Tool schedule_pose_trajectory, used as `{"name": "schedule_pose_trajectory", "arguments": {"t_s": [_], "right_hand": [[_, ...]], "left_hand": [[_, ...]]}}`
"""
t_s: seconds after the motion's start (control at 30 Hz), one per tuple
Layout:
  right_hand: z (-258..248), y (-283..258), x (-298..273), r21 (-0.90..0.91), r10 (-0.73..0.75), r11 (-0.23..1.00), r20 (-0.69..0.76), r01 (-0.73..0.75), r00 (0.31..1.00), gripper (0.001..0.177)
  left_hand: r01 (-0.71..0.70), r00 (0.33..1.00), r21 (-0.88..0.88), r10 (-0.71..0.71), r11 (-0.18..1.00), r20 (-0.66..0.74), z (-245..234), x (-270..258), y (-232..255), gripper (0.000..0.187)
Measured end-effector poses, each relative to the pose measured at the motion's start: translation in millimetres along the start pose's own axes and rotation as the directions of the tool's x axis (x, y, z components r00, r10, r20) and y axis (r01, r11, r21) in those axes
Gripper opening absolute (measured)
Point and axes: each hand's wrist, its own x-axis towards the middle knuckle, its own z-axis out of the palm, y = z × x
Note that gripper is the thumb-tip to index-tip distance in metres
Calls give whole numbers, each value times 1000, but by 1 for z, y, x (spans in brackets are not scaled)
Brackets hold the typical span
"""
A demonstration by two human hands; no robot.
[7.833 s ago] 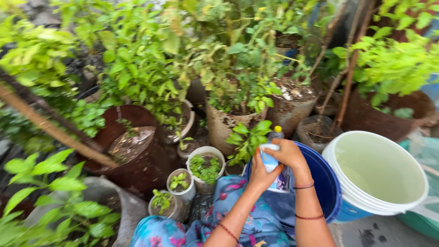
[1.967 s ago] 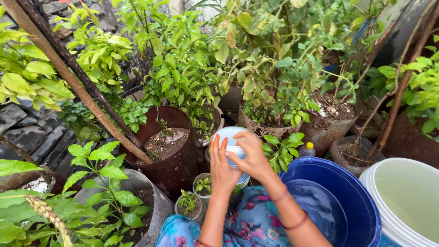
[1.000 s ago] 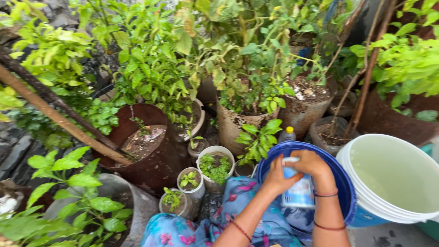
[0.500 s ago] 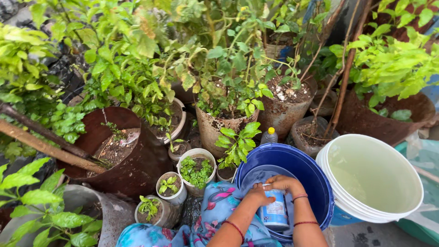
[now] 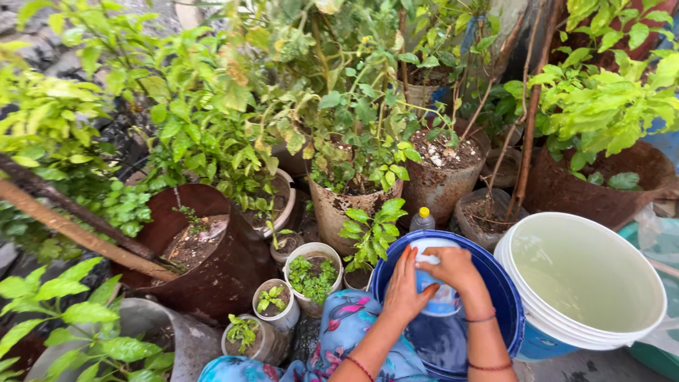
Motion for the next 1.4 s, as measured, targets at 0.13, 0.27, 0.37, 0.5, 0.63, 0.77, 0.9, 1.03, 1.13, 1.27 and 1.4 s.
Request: {"name": "schedule_pose_trajectory", "arguments": {"t_s": [0.13, 0.27, 0.37, 0.5, 0.63, 0.77, 0.9, 1.03, 1.13, 1.27, 1.4], "right_hand": [[-68, -77, -47, -133, -346, 938, -438, 320, 830, 26], [-112, -153, -91, -40, -454, 845, -578, 533, 678, 21], [-133, -201, -119, -84, -501, 784, -671, 615, 547, 26], [-156, -253, -155, -141, -493, 765, -757, 629, 429, 22], [-170, -296, -173, -225, -425, 725, -890, 650, 165, 29], [-125, -372, -37, -212, -352, 473, -935, 855, -37, 39], [-29, -454, 108, -22, -825, 486, -341, 874, 450, 39], [49, -414, 100, 104, -831, 392, -386, 914, 400, 41], [53, -381, 71, 173, -770, 513, -339, 841, 540, 37], [19, -347, 34, 129, -674, 587, -470, 800, 570, 35], [-42, -337, -6, 134, -603, 603, -568, 787, 559, 34]], "left_hand": [[-167, 970, 48, 173, 985, -173, -67, 15, 63, 105], [-343, 861, 142, 371, 929, -348, -131, 15, 104, 95], [-446, 781, 204, 490, 872, -387, -172, 3, 121, 87], [-469, 728, 293, 553, 833, -406, -223, -11, 148, 76], [-533, 515, 609, 796, 588, -318, -280, -12, 176, 58], [-152, 724, 386, 369, 910, -583, -366, 38, 124, 67], [188, 657, 214, 39, 959, -753, -425, 51, 15, 88], [267, 656, 136, -77, 954, -751, -375, 13, -40, 91], [282, 693, 264, -5, 923, -721, -348, 2, -38, 84], [228, 756, 280, 12, 933, -655, -322, -7, 7, 81], [145, 808, 284, 52, 948, -586, -314, 0, 74, 89]]}}
